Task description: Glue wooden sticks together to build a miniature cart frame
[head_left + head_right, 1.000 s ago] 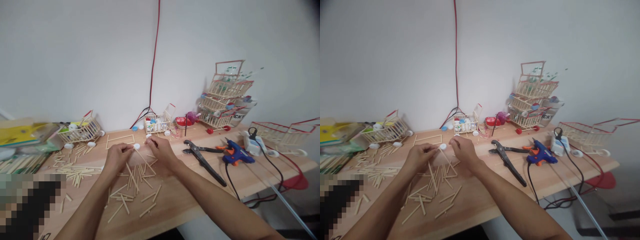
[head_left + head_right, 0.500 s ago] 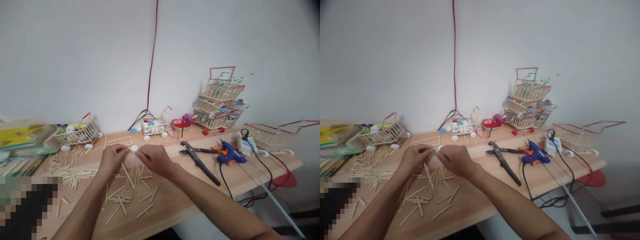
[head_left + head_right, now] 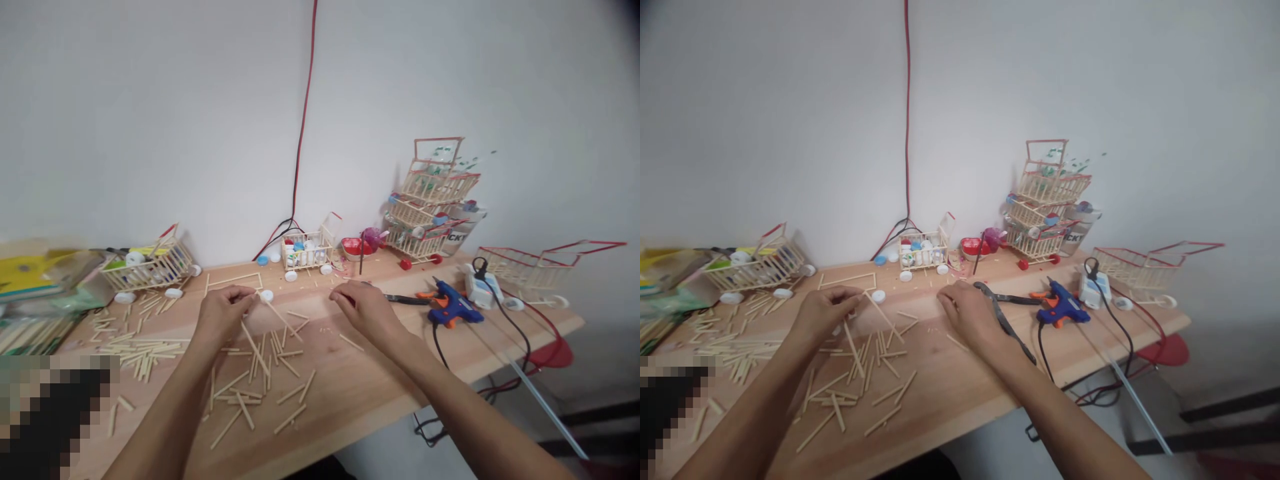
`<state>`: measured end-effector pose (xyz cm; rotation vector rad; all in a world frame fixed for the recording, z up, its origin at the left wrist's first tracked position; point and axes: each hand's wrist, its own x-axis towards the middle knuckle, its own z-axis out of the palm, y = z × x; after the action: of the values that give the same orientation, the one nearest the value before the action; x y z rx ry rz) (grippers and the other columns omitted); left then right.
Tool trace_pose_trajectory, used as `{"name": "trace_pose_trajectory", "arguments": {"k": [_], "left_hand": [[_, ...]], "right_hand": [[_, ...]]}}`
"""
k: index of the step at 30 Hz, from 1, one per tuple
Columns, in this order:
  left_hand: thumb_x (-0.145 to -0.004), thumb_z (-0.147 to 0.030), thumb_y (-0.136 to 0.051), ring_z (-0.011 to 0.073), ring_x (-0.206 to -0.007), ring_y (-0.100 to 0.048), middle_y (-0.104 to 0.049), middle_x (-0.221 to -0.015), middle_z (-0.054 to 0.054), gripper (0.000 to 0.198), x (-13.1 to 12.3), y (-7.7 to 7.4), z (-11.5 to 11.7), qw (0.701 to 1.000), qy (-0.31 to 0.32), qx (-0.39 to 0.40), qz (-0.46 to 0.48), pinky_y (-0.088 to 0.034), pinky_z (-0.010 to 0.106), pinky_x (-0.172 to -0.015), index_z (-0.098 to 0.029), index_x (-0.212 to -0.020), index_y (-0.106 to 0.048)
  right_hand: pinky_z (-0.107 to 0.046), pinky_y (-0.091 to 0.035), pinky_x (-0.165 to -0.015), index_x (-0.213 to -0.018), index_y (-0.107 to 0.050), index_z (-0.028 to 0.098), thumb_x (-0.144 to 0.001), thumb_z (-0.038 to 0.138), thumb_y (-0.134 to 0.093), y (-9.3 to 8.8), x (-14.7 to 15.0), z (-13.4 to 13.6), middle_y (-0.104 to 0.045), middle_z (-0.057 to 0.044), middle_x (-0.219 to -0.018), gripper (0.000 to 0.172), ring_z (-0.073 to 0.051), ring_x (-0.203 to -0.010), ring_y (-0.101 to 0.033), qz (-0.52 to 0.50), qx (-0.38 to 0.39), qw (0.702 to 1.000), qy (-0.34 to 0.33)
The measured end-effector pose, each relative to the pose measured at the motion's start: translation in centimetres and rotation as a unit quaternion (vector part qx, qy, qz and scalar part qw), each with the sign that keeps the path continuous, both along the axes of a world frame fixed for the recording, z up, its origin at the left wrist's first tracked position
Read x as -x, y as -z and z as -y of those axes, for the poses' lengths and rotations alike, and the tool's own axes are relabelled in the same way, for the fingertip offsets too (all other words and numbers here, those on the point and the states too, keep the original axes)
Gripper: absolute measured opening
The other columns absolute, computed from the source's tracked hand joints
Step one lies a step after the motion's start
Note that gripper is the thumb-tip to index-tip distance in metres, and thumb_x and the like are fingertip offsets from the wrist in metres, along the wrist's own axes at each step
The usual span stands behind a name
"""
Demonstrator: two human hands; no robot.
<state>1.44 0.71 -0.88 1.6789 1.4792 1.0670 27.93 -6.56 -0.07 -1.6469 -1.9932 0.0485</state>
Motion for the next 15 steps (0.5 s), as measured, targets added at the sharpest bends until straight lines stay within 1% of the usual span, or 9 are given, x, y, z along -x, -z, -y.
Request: {"name": "trace_pose_trajectory", "arguments": {"k": [2,3,4,6,8,9,11,15], "left_hand": [[-0.057,-0.04,-0.064,0.0167,-0.053,-0.054,-0.071,-0.066,0.006,0.034,-0.1,0.1,0.0,1.0,0.003,-0.003,-0.007,-0.039,0.027,-0.051,-0.013,-0.074,-0.075],[-0.057,-0.04,-0.064,0.0167,-0.053,-0.054,-0.071,-0.066,0.006,0.033,-0.1,0.1,0.0,1.0,0.006,-0.004,-0.01,-0.038,0.027,-0.051,-0.014,-0.073,-0.075],[-0.056,-0.04,-0.064,0.0167,-0.053,-0.054,-0.071,-0.065,0.006,0.032,-0.1,0.1,0.0,1.0,0.008,-0.003,-0.013,-0.038,0.027,-0.05,-0.014,-0.073,-0.075],[-0.056,-0.041,-0.064,0.0169,-0.054,-0.054,-0.071,-0.065,0.006,0.033,-0.1,0.1,0.0,1.0,0.006,-0.002,-0.013,-0.037,0.026,-0.05,-0.014,-0.072,-0.075],[-0.055,-0.041,-0.065,0.0175,-0.056,-0.055,-0.072,-0.068,0.006,0.034,-0.1,0.1,0.0,1.0,0.004,-0.004,-0.006,-0.039,0.027,-0.051,-0.014,-0.073,-0.075],[-0.055,-0.041,-0.065,0.0177,-0.057,-0.055,-0.072,-0.07,0.007,0.034,0.0,0.1,0.0,1.0,0.002,-0.005,0.0,-0.039,0.027,-0.052,-0.014,-0.073,-0.074],[-0.055,-0.041,-0.065,0.0175,-0.056,-0.055,-0.071,-0.069,0.007,0.036,0.0,0.1,-0.1,1.0,0.0,-0.004,0.005,-0.04,0.027,-0.052,-0.013,-0.075,-0.074],[-0.057,-0.043,-0.063,0.0168,-0.053,-0.053,-0.07,-0.064,0.006,0.037,0.1,0.2,-0.1,1.0,-0.004,-0.003,-0.004,-0.039,0.027,-0.05,-0.012,-0.075,-0.074]], "right_hand": [[-0.026,-0.039,-0.08,-0.098,-0.066,0.019,-0.092,0.025,-0.046,0.4,0.5,-0.1,-0.067,-0.007,-0.097,0.022,-0.018,-0.093,-0.058,0.025,0.002,1.0,0.005],[-0.027,-0.039,-0.083,-0.105,-0.065,0.02,-0.093,0.026,-0.044,0.5,0.9,-0.5,-0.065,-0.008,-0.105,0.025,-0.019,-0.099,-0.056,0.051,0.006,0.999,-0.005],[-0.028,-0.039,-0.086,-0.106,-0.064,0.02,-0.093,0.026,-0.044,0.6,1.5,-1.2,-0.064,-0.009,-0.109,0.025,-0.02,-0.103,-0.054,0.077,0.009,0.997,-0.011],[-0.028,-0.039,-0.086,-0.104,-0.064,0.017,-0.092,0.024,-0.045,0.8,2.8,-2.9,-0.063,-0.01,-0.109,0.023,-0.02,-0.102,-0.054,0.134,0.033,0.99,-0.014],[-0.028,-0.04,-0.084,-0.101,-0.064,0.016,-0.091,0.019,-0.044,1.2,4.1,-4.6,-0.063,-0.011,-0.107,0.023,-0.02,-0.098,-0.055,0.188,0.059,0.98,0.011],[-0.029,-0.041,-0.082,-0.1,-0.065,0.015,-0.089,0.015,-0.045,1.5,4.6,-5.4,-0.064,-0.012,-0.105,0.023,-0.021,-0.097,-0.055,0.196,0.066,0.978,0.024],[-0.032,-0.041,-0.082,-0.103,-0.064,0.011,-0.087,0.009,-0.043,2.1,5.4,-6.7,-0.063,-0.016,-0.107,0.027,-0.024,-0.099,-0.054,0.204,0.071,0.975,0.051],[-0.035,-0.041,-0.084,-0.108,-0.062,0.006,-0.087,0.005,-0.039,3.2,5.8,-8.2,-0.059,-0.021,-0.113,0.032,-0.027,-0.102,-0.053,0.211,0.076,0.971,0.086]]}}
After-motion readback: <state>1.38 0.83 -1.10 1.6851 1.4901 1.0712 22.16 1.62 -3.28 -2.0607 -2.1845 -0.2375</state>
